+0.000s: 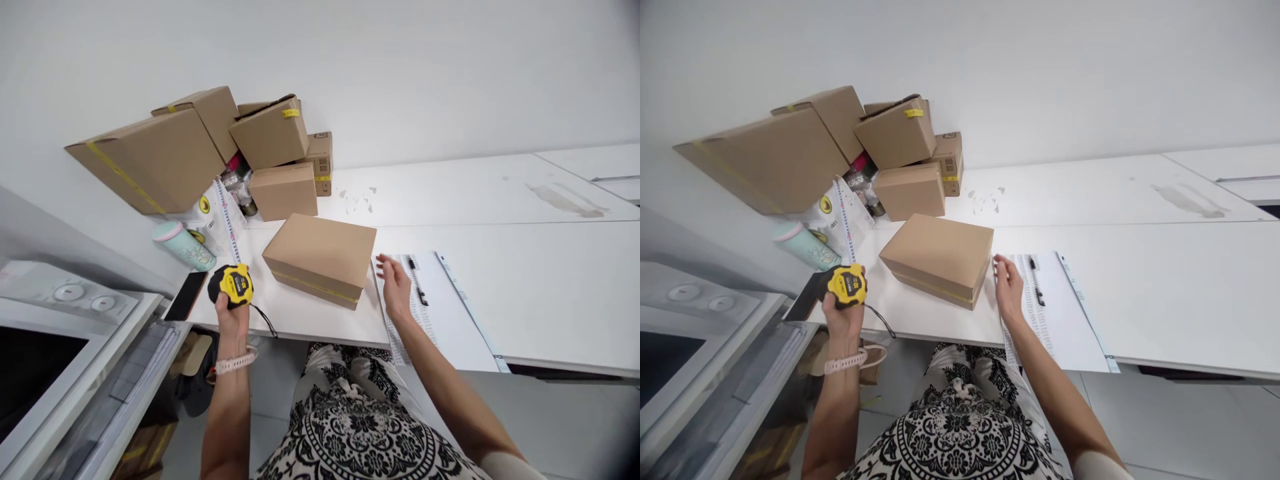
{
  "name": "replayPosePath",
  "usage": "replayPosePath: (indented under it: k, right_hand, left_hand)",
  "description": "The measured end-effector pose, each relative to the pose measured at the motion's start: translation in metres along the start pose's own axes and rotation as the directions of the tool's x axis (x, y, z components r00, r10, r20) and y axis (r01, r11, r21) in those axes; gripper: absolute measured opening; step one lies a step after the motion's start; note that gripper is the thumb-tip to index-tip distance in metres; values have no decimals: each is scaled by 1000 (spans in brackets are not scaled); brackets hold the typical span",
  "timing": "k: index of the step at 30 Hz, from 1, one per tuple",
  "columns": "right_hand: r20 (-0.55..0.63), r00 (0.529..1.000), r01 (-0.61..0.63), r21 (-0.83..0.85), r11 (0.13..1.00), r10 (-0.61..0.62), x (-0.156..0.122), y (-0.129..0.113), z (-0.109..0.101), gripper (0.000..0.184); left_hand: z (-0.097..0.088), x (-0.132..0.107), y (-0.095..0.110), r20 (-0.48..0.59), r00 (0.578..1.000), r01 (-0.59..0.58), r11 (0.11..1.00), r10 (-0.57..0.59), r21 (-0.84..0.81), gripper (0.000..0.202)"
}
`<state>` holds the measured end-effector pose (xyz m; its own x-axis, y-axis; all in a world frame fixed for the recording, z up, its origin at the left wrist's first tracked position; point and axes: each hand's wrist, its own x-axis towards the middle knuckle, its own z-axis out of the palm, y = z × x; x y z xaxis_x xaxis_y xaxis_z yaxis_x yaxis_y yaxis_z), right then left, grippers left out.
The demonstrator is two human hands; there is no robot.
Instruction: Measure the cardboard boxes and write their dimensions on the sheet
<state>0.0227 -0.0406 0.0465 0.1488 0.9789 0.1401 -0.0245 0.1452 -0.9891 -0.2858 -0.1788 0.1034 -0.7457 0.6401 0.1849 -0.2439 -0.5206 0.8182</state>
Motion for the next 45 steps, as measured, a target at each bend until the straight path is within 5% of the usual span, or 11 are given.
replayPosePath:
  k: [4,8,16,19,24,28,32,35,42,45]
  right_hand:
    - [251,966,-56,-47,997,66,-45,17,-2,61]
    - [375,927,18,-73,997,11,-56,13,-2,68]
    - [294,924,333,-298,895,-246,-53,-69,-27,70]
    - [233,955,248,-292,924,-182,-39,-84,-20,66]
    - [199,980,22,-202,979,19,1,-72,3,62]
    - [216,976,66,-197,978,-23,29,-66,23,62]
    - [241,960,191,-205,960,-140,53,-61,38,65]
    - [298,928,300,-244,922,-223,73,-65,46,63]
    - [575,786,503,-378,777,-229,112,-95,73,52]
    - [672,714,566,-392,725,-195,119,-102,86,52]
  left_hand:
    - [-2,31,-25,8,997,72,995,-71,-72,60]
    - [5,35,-35,24,991,134,986,-132,-95,54]
    - [31,11,22,166,979,135,987,-118,-92,64]
    - [45,7,32,167,986,8,995,9,-96,52]
    - [68,0,44,184,981,-56,996,67,-65,51]
    - [79,-38,62,186,972,-151,988,144,22,55]
    - [66,-95,62,250,964,56,989,-90,140,55]
    - [47,-127,52,313,885,285,932,-346,224,49]
    - [23,-147,45,286,743,512,789,-606,341,43]
    - [28,-152,50,251,740,562,779,-624,279,42]
